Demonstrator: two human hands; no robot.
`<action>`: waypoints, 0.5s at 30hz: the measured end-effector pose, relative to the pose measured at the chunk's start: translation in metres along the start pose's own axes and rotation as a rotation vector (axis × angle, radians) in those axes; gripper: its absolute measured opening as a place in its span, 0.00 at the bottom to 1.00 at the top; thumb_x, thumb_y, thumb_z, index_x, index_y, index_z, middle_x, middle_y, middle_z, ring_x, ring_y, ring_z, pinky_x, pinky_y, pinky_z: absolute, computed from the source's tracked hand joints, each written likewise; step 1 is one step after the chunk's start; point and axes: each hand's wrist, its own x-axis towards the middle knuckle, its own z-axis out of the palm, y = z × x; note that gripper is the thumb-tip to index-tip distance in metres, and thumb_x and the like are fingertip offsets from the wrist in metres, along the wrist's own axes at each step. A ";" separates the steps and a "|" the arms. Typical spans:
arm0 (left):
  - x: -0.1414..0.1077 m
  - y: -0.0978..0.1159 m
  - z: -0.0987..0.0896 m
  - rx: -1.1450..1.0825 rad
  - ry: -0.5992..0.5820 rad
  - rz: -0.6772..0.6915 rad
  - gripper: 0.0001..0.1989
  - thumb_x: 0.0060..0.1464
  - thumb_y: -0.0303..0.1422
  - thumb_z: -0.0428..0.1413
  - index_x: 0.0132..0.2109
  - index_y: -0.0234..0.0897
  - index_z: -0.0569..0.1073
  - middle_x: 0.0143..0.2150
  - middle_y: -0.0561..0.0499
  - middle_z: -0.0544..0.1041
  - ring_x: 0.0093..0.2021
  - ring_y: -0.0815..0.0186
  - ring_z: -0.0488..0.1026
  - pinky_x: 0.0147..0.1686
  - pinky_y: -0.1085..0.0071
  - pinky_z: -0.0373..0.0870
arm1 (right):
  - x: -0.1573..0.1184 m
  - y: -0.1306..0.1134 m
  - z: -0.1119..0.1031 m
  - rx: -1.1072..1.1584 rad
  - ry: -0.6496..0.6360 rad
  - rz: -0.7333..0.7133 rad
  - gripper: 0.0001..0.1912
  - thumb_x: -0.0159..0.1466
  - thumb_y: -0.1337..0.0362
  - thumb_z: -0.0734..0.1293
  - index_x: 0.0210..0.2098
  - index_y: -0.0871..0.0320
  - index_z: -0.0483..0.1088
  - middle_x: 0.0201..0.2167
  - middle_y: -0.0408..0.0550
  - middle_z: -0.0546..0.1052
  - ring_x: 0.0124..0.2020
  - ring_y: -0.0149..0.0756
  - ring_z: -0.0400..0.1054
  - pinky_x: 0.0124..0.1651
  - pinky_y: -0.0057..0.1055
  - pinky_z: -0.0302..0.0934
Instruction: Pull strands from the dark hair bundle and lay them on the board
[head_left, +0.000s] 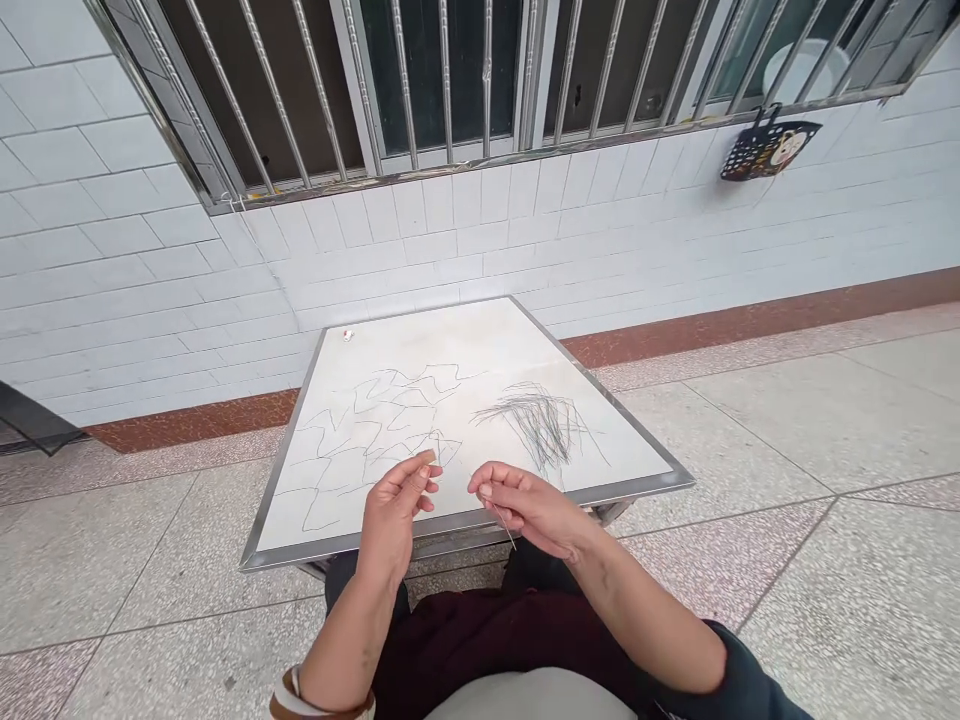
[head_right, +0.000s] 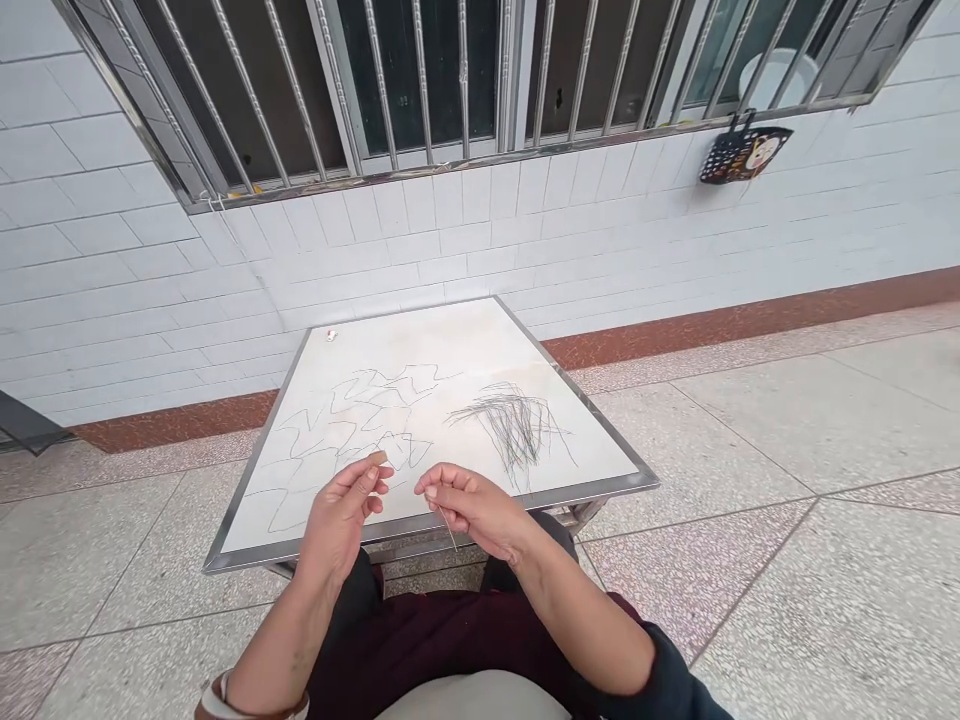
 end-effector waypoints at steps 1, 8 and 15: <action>-0.004 0.001 0.004 -0.038 -0.009 0.000 0.17 0.48 0.37 0.61 0.45 0.34 0.76 0.40 0.44 0.77 0.33 0.70 0.69 0.28 0.76 0.64 | -0.002 0.005 0.006 0.003 -0.026 0.016 0.13 0.56 0.56 0.70 0.35 0.58 0.70 0.22 0.38 0.61 0.19 0.22 0.45 0.22 0.25 0.34; -0.034 -0.019 0.010 -0.240 0.068 -0.025 0.16 0.47 0.34 0.62 0.44 0.35 0.77 0.35 0.48 0.77 0.27 0.75 0.66 0.24 0.78 0.60 | -0.008 0.033 0.031 -0.013 -0.156 0.108 0.14 0.58 0.53 0.68 0.32 0.59 0.69 0.23 0.39 0.61 0.20 0.23 0.45 0.22 0.25 0.33; -0.040 -0.024 0.008 -0.323 0.168 0.032 0.15 0.46 0.32 0.63 0.43 0.36 0.77 0.34 0.50 0.76 0.33 0.71 0.70 0.30 0.76 0.62 | -0.007 0.042 0.045 -0.140 -0.005 -0.081 0.12 0.60 0.53 0.66 0.37 0.54 0.67 0.23 0.38 0.64 0.17 0.22 0.46 0.20 0.24 0.37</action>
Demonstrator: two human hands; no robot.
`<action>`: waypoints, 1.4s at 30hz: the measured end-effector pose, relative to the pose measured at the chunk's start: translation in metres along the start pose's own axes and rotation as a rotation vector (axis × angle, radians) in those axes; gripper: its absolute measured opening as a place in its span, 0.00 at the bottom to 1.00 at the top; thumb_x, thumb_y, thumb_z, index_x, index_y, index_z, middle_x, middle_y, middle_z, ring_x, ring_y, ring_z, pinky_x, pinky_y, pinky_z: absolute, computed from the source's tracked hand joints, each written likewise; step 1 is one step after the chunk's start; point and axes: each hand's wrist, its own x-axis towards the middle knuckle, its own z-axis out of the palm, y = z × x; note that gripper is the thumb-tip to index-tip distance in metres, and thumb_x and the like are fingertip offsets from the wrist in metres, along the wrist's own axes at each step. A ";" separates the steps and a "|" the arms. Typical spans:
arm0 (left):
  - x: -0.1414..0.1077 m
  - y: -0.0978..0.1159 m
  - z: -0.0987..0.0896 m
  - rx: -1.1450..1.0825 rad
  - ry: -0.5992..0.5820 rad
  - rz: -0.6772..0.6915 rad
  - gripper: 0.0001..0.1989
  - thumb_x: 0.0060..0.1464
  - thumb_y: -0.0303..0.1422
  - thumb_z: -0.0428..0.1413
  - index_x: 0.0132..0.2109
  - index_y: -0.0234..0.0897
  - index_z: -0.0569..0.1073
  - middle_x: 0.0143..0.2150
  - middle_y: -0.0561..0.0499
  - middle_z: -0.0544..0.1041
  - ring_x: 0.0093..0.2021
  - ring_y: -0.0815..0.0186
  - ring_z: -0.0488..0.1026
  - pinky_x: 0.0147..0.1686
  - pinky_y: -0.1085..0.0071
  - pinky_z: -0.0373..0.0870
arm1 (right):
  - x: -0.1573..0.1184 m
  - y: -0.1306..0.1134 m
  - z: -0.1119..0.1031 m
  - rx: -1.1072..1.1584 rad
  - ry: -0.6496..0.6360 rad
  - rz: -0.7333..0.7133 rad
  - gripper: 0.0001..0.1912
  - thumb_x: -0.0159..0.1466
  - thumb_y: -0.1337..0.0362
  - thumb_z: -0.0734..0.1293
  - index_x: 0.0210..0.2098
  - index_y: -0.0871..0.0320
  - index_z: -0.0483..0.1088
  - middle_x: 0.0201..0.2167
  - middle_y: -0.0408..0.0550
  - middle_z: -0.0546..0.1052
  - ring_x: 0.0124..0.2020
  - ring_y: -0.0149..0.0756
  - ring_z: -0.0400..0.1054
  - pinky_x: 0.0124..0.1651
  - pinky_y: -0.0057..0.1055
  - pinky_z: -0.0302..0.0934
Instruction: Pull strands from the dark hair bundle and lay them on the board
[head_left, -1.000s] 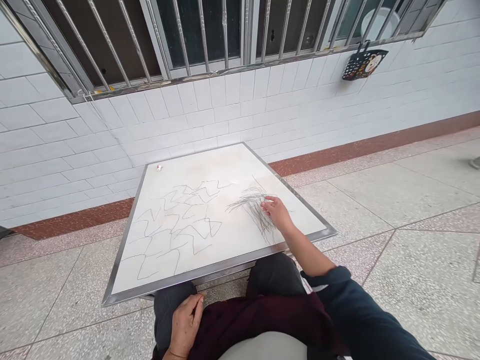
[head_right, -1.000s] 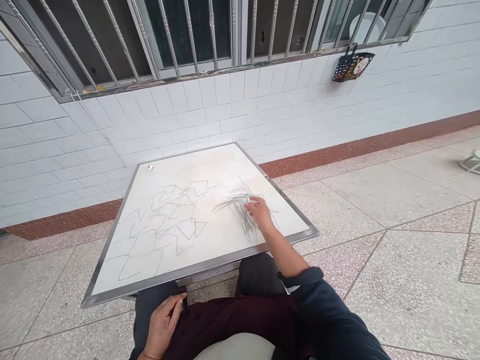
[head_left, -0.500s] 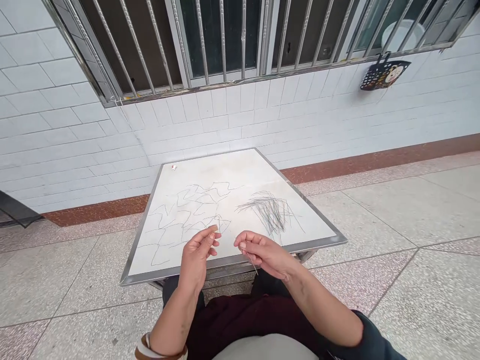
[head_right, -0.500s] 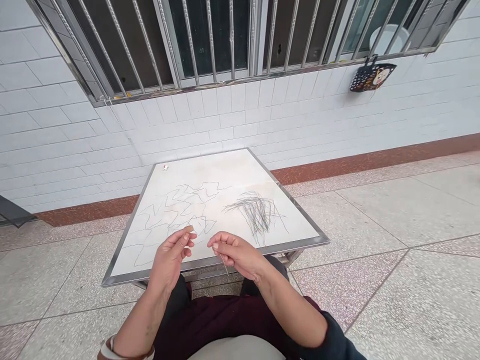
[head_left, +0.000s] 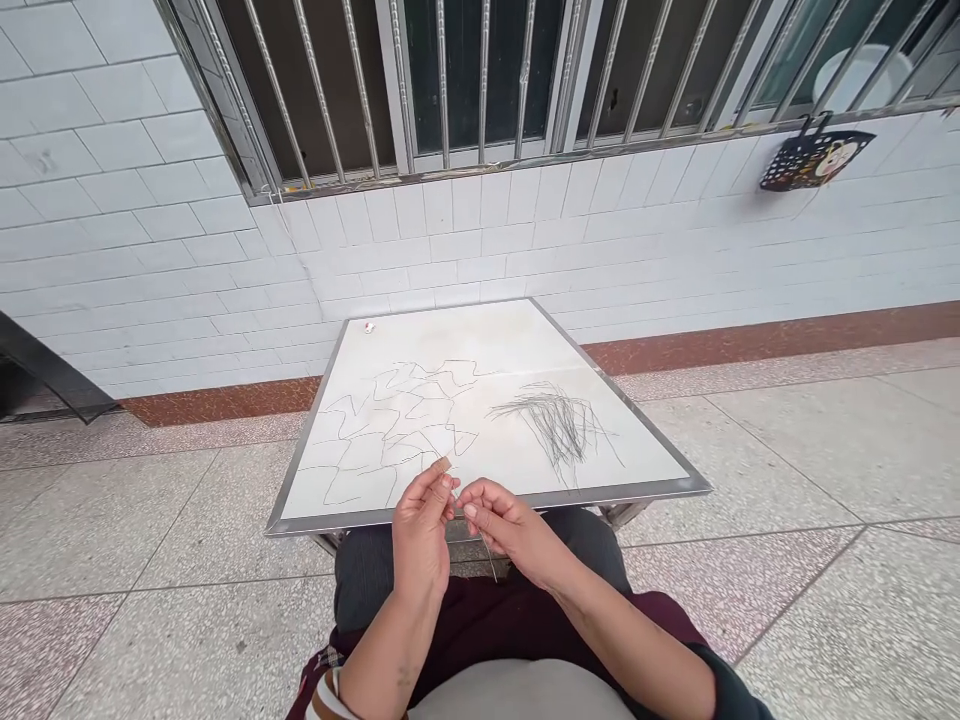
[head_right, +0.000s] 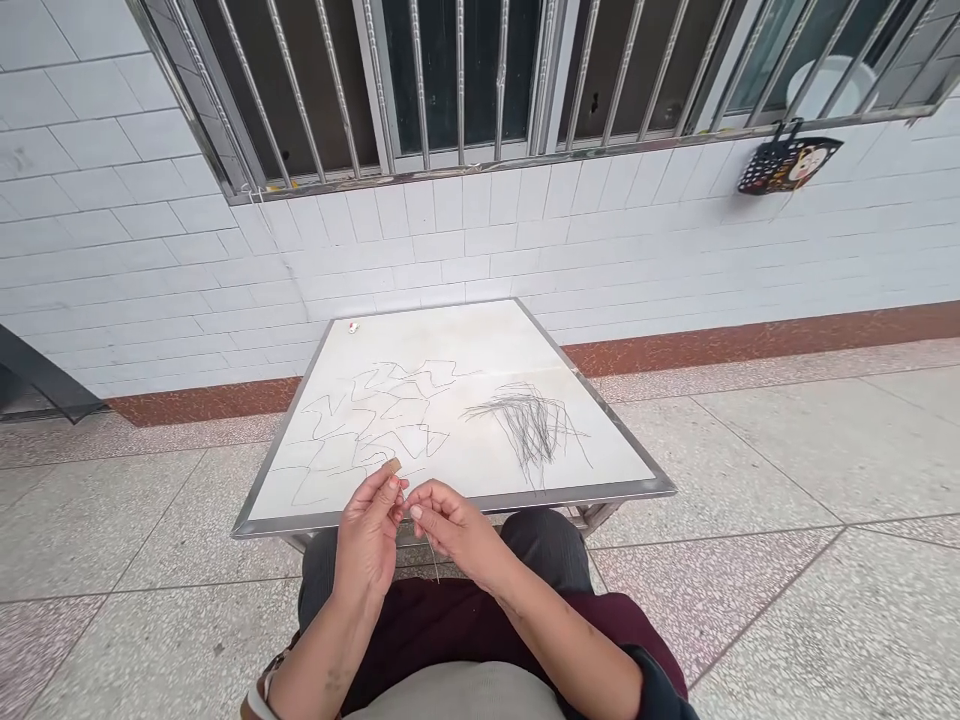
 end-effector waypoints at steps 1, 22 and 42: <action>0.000 0.001 -0.001 -0.030 -0.011 -0.009 0.15 0.46 0.32 0.63 0.44 0.36 0.77 0.34 0.50 0.76 0.33 0.72 0.70 0.31 0.76 0.62 | 0.000 0.000 0.001 0.022 0.001 0.005 0.11 0.60 0.53 0.66 0.36 0.54 0.68 0.23 0.38 0.64 0.17 0.22 0.46 0.20 0.24 0.37; 0.001 0.014 -0.018 -0.238 0.061 -0.033 0.11 0.44 0.28 0.64 0.39 0.33 0.79 0.34 0.50 0.77 0.34 0.74 0.71 0.35 0.80 0.66 | -0.011 0.007 0.013 0.205 -0.133 0.067 0.07 0.63 0.61 0.65 0.35 0.59 0.68 0.20 0.37 0.61 0.17 0.20 0.44 0.20 0.23 0.34; -0.002 0.026 -0.036 -0.231 0.064 0.022 0.17 0.44 0.26 0.64 0.44 0.35 0.77 0.33 0.52 0.76 0.34 0.74 0.72 0.35 0.78 0.67 | -0.005 0.005 0.028 -0.168 -0.020 0.036 0.12 0.60 0.55 0.65 0.35 0.58 0.68 0.23 0.37 0.67 0.15 0.19 0.51 0.17 0.21 0.47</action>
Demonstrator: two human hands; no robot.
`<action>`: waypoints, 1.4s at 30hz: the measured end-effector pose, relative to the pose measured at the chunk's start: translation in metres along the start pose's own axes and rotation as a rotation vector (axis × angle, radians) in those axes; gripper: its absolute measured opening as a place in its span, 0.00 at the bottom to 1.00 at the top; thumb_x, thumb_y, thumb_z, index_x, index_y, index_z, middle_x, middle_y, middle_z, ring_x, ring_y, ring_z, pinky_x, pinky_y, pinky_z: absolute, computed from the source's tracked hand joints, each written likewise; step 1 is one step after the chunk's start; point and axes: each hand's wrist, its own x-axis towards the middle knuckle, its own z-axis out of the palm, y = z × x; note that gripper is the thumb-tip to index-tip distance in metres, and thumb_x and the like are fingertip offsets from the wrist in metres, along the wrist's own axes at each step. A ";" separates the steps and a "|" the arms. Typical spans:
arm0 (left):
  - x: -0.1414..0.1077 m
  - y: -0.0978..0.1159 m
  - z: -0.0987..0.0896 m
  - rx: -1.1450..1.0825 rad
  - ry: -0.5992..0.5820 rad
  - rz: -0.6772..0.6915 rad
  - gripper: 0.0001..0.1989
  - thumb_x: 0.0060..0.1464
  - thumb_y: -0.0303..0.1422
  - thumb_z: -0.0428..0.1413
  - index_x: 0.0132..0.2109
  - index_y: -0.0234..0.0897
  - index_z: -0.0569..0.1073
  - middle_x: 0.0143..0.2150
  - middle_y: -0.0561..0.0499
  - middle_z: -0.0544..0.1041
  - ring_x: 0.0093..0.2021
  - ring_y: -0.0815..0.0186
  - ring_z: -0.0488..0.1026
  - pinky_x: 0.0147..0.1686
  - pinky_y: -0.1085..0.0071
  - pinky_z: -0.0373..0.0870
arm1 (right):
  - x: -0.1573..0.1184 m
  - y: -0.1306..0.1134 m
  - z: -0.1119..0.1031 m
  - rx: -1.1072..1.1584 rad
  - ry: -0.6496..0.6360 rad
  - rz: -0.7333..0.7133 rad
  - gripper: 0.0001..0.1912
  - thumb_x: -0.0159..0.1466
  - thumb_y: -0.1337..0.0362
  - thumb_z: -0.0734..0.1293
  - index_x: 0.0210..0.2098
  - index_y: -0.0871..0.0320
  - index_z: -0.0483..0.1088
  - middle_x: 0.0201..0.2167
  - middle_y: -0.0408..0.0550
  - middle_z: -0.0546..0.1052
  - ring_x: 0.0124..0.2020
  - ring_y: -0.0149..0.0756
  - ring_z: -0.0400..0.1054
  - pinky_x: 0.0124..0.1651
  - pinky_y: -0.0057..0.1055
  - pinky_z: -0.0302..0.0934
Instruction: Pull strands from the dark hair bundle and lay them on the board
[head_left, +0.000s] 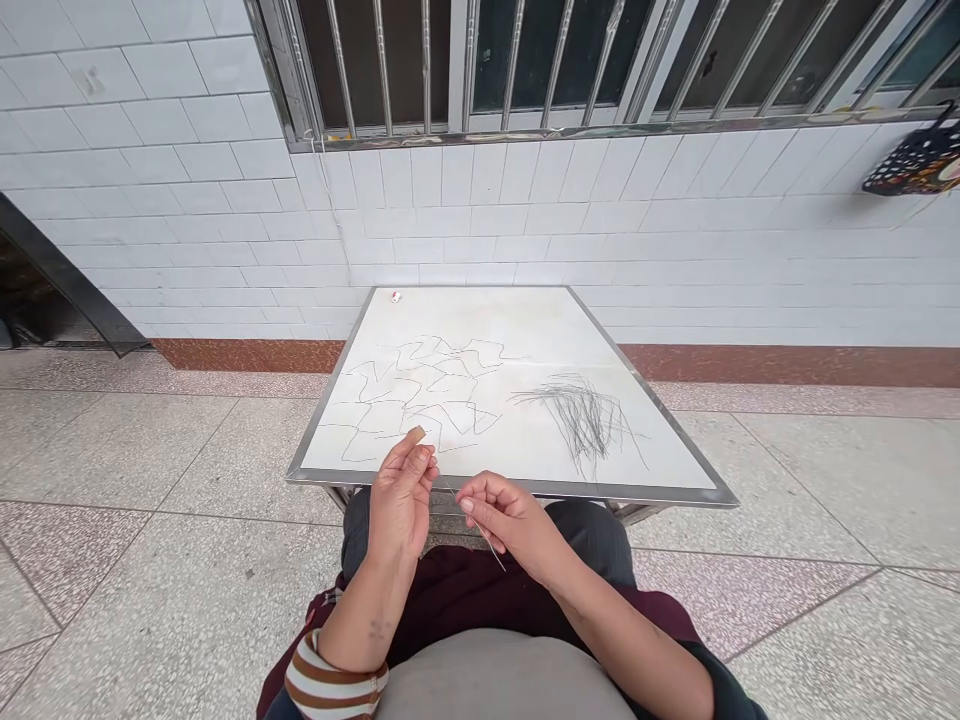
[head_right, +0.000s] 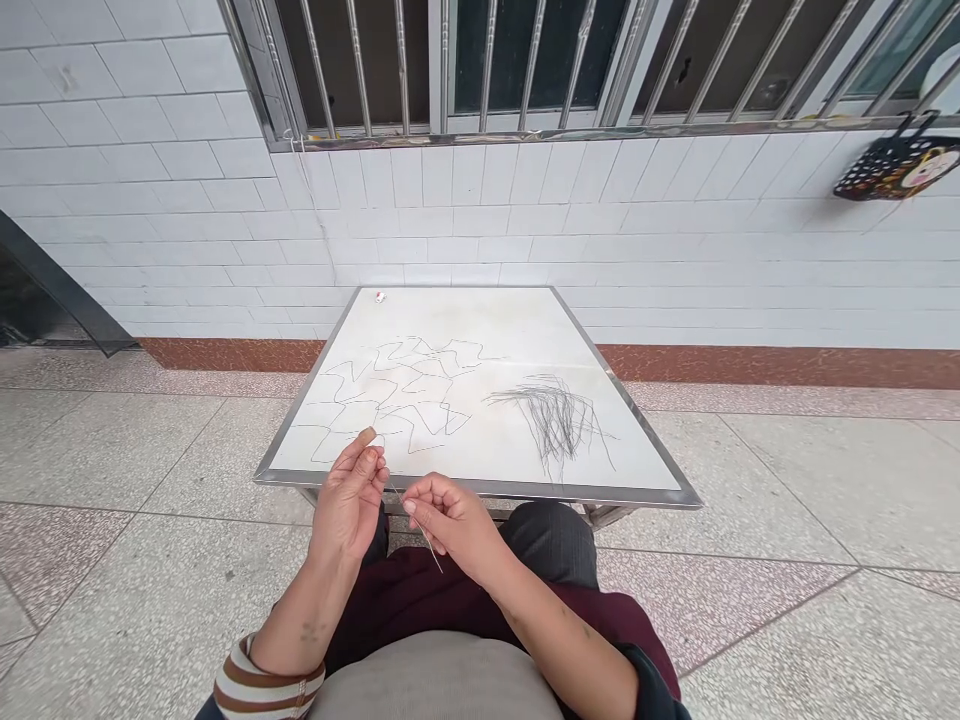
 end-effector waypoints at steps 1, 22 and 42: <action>-0.001 0.000 0.000 -0.003 -0.014 -0.006 0.17 0.44 0.25 0.64 0.45 0.36 0.76 0.33 0.52 0.76 0.34 0.74 0.72 0.35 0.78 0.67 | 0.000 0.000 0.001 -0.015 0.007 -0.006 0.11 0.61 0.55 0.65 0.35 0.58 0.68 0.23 0.37 0.67 0.15 0.19 0.51 0.17 0.21 0.47; -0.009 0.003 0.000 0.179 -0.024 0.036 0.19 0.43 0.28 0.64 0.45 0.38 0.76 0.33 0.53 0.72 0.35 0.71 0.70 0.33 0.75 0.70 | 0.005 0.014 0.003 -0.391 0.139 -0.269 0.07 0.62 0.60 0.64 0.37 0.54 0.71 0.30 0.45 0.72 0.30 0.32 0.64 0.32 0.29 0.59; -0.018 -0.002 -0.001 0.376 -0.074 0.023 0.17 0.47 0.33 0.62 0.46 0.36 0.75 0.30 0.53 0.73 0.30 0.71 0.70 0.34 0.73 0.68 | 0.001 0.007 -0.003 -0.629 0.186 -0.398 0.05 0.63 0.64 0.63 0.36 0.53 0.71 0.27 0.44 0.70 0.28 0.31 0.63 0.30 0.27 0.58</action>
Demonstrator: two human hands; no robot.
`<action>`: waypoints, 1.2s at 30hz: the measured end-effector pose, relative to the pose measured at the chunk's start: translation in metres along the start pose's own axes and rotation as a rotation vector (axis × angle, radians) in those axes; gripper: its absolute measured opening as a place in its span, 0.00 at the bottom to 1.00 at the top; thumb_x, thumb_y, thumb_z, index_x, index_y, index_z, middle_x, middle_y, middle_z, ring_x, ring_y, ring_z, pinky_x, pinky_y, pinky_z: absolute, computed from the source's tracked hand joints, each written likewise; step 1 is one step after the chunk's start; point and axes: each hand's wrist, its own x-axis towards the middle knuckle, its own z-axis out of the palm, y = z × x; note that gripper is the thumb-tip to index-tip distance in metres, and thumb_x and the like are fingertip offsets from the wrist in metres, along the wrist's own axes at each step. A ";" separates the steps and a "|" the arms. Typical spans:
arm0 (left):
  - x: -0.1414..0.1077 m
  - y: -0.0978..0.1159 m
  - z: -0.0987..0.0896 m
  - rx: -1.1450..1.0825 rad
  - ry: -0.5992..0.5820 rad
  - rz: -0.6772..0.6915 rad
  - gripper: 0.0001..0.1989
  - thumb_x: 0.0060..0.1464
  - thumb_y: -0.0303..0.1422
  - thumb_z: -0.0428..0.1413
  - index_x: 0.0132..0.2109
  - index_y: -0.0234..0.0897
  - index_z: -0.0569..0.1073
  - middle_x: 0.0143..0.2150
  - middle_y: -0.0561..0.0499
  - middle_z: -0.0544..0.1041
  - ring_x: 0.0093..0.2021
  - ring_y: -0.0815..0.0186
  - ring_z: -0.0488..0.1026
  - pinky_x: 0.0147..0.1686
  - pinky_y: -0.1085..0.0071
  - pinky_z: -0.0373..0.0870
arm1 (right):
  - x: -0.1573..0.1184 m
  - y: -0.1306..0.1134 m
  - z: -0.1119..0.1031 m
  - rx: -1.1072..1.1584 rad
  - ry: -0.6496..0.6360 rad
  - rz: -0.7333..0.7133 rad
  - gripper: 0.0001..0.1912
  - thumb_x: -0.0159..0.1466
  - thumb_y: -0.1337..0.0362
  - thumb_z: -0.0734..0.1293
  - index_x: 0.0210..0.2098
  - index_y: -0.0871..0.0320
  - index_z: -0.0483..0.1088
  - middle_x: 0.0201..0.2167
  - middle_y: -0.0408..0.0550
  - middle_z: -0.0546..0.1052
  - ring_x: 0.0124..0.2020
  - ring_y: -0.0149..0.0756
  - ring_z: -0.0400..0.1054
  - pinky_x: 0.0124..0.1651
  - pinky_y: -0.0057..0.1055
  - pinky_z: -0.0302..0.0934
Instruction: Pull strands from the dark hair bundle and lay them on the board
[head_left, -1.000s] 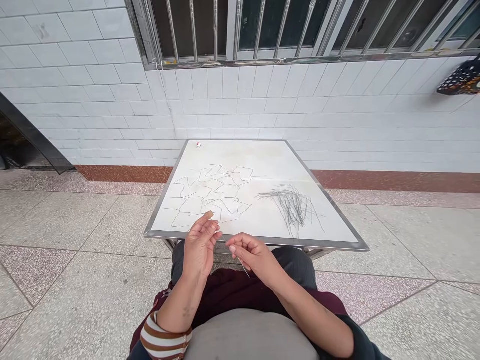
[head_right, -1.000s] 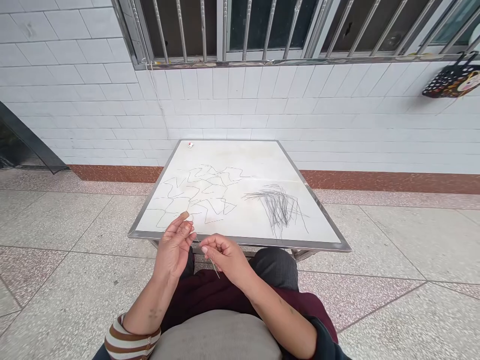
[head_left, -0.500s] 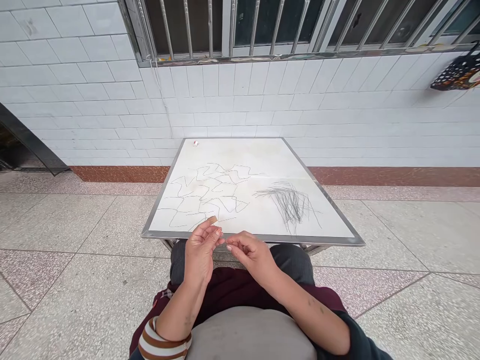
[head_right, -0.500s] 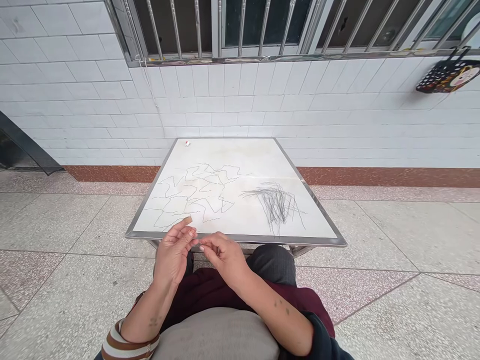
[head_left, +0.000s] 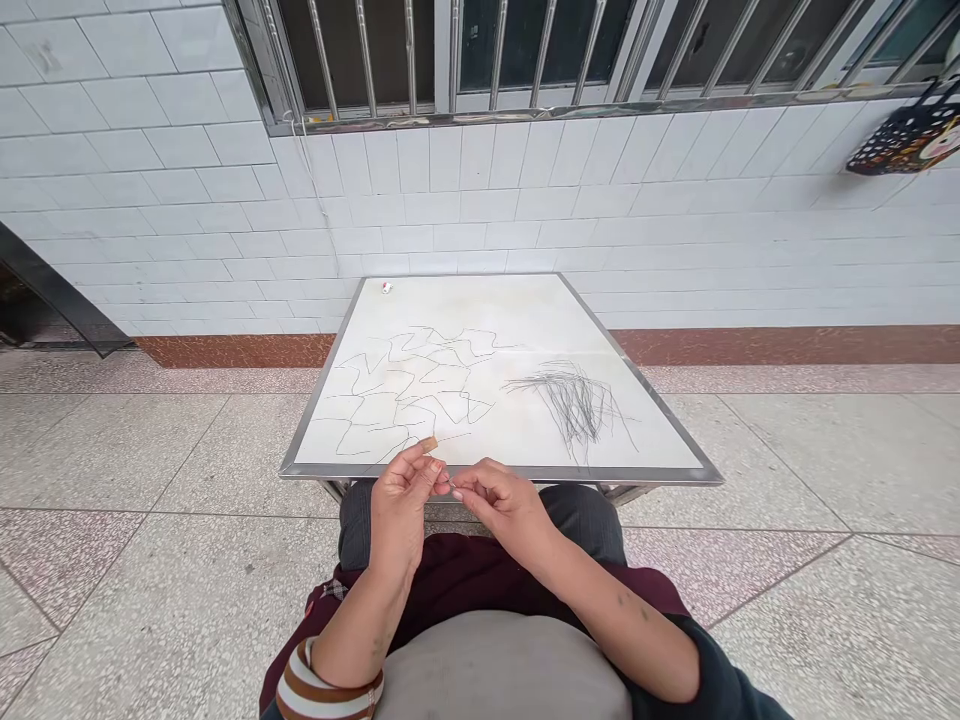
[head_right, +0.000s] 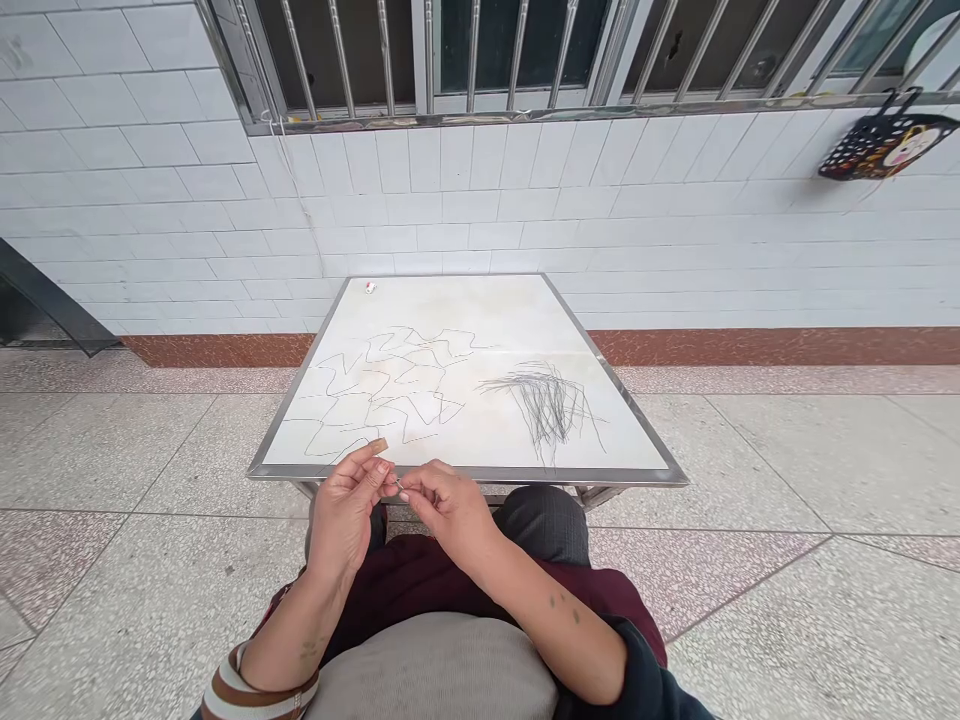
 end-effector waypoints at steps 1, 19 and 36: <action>0.000 0.000 0.000 0.011 -0.002 -0.002 0.17 0.47 0.33 0.62 0.46 0.36 0.75 0.30 0.52 0.73 0.30 0.71 0.70 0.34 0.73 0.68 | 0.000 0.000 -0.001 -0.033 0.001 -0.044 0.06 0.64 0.64 0.62 0.37 0.53 0.71 0.27 0.44 0.71 0.29 0.32 0.63 0.31 0.28 0.58; -0.009 0.009 0.003 0.172 -0.044 0.006 0.20 0.45 0.32 0.63 0.48 0.39 0.75 0.28 0.54 0.73 0.28 0.71 0.69 0.34 0.73 0.69 | 0.019 -0.015 -0.044 -0.388 -0.341 -0.573 0.16 0.69 0.66 0.53 0.39 0.54 0.72 0.27 0.48 0.73 0.27 0.34 0.57 0.32 0.32 0.56; -0.005 -0.012 0.009 0.097 0.010 -0.073 0.15 0.45 0.33 0.63 0.43 0.37 0.77 0.28 0.54 0.73 0.28 0.73 0.67 0.32 0.76 0.68 | 0.020 0.000 -0.046 -0.540 -0.321 -0.642 0.13 0.68 0.70 0.55 0.39 0.56 0.70 0.30 0.47 0.72 0.30 0.33 0.59 0.33 0.30 0.56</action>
